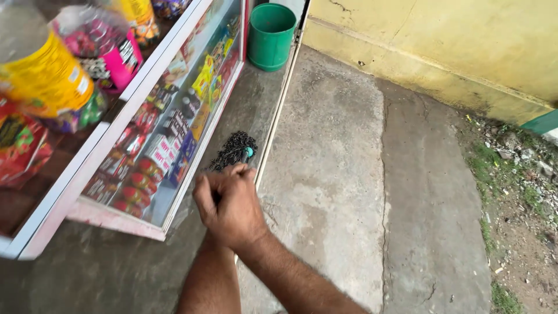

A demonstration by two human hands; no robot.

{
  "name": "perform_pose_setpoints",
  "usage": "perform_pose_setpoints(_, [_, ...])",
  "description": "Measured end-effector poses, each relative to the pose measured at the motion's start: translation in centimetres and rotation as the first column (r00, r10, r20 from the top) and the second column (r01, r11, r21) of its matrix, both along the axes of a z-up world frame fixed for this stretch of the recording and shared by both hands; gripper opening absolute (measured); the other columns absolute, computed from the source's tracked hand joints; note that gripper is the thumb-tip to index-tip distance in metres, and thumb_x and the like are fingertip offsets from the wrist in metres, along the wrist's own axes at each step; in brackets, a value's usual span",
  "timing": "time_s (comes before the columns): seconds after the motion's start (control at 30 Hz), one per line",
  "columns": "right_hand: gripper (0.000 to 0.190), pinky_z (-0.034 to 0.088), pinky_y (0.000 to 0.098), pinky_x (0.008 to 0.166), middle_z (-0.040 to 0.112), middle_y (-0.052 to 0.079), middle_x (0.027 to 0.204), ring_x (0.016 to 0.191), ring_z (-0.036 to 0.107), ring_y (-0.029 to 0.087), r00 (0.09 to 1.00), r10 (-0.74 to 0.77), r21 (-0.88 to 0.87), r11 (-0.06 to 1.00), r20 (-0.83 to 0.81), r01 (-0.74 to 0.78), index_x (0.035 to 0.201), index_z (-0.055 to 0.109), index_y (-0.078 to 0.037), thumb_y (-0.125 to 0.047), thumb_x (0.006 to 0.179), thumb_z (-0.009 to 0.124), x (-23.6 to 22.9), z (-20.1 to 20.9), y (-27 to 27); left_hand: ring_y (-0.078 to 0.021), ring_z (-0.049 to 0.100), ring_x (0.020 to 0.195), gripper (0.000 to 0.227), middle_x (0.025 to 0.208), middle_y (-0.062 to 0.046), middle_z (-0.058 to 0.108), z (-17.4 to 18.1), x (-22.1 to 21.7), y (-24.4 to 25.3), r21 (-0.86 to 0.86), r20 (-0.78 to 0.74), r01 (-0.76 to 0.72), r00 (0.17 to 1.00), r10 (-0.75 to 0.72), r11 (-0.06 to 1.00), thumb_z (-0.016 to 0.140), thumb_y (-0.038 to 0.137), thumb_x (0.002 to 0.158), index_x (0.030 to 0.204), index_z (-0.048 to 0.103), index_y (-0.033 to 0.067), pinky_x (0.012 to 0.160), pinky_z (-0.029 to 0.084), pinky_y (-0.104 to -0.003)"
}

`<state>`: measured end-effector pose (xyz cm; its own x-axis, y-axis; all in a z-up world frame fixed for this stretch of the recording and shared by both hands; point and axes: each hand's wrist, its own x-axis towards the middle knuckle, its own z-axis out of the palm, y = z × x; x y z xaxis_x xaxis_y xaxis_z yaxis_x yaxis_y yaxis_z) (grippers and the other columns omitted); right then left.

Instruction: The recorder is attempting to assemble or fix a mop handle, then positions it against a wall in a snack shop.

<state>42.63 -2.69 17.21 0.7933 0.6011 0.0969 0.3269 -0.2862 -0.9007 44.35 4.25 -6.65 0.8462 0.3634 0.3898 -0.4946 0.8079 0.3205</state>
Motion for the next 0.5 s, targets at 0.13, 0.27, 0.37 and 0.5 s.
perform_pose_setpoints(0.13, [0.038, 0.032, 0.0476, 0.11, 0.058, 0.011, 0.051, 0.05, 0.059, 0.027, 0.965, 0.016, 0.076, 0.996, 0.261, -0.037, 0.063, 0.059, -0.003, -0.012, 0.099, 0.057, 3.6, -3.6, 0.3, -0.0216, 0.054, 0.127, 0.052, 0.12, -0.01, 0.059, 4.8, 3.0, 0.0, 0.131, -0.209, -0.153, 0.962, 0.178, 0.979, 0.033, 0.048, 0.097, 0.105, 0.053, 0.0003, 0.118, 0.037, -0.048])
perform_pose_setpoints(0.27, [0.04, 0.048, 0.0376, 0.089, 0.056, 0.006, 0.053, 0.049, 0.055, 0.021, 0.975, -0.117, 0.122, 0.988, 0.187, 0.095, 0.065, 0.058, -0.006, -0.018, 0.104, 0.056, 9.3, -3.2, 3.3, -0.0246, 0.053, 0.117, 0.051, 0.122, -0.01, 0.058, 2.3, 8.9, 2.5, 0.275, -0.149, -0.168, 0.965, 0.215, 0.947, 0.034, 0.04, 0.11, 0.124, 0.054, -0.0045, 0.117, 0.035, -0.052])
perform_pose_setpoints(0.37, [0.044, 0.047, 0.0371, 0.094, 0.052, 0.005, 0.049, 0.045, 0.051, 0.02, 0.976, -0.156, 0.09, 0.986, 0.152, 0.144, 0.062, 0.056, -0.007, -0.019, 0.104, 0.056, 13.4, -2.4, 5.6, -0.0261, 0.055, 0.11, 0.052, 0.12, -0.011, 0.059, 0.1, 13.3, 4.2, 0.241, -0.171, -0.119, 0.972, 0.162, 0.963, 0.035, 0.037, 0.115, 0.135, 0.055, -0.0062, 0.113, 0.038, -0.053])
perform_pose_setpoints(0.5, [0.039, 0.043, 0.0389, 0.095, 0.055, 0.007, 0.052, 0.05, 0.052, 0.021, 0.952, -0.149, 0.12, 0.985, 0.267, 0.121, 0.063, 0.059, -0.006, -0.015, 0.102, 0.057, 19.9, -3.2, 7.8, -0.0247, 0.055, 0.111, 0.047, 0.118, -0.008, 0.058, -3.3, 23.0, 7.3, 0.131, -0.042, 0.005, 0.999, 0.001, 0.991, 0.037, 0.034, 0.12, 0.135, 0.054, -0.0068, 0.115, 0.039, -0.052])
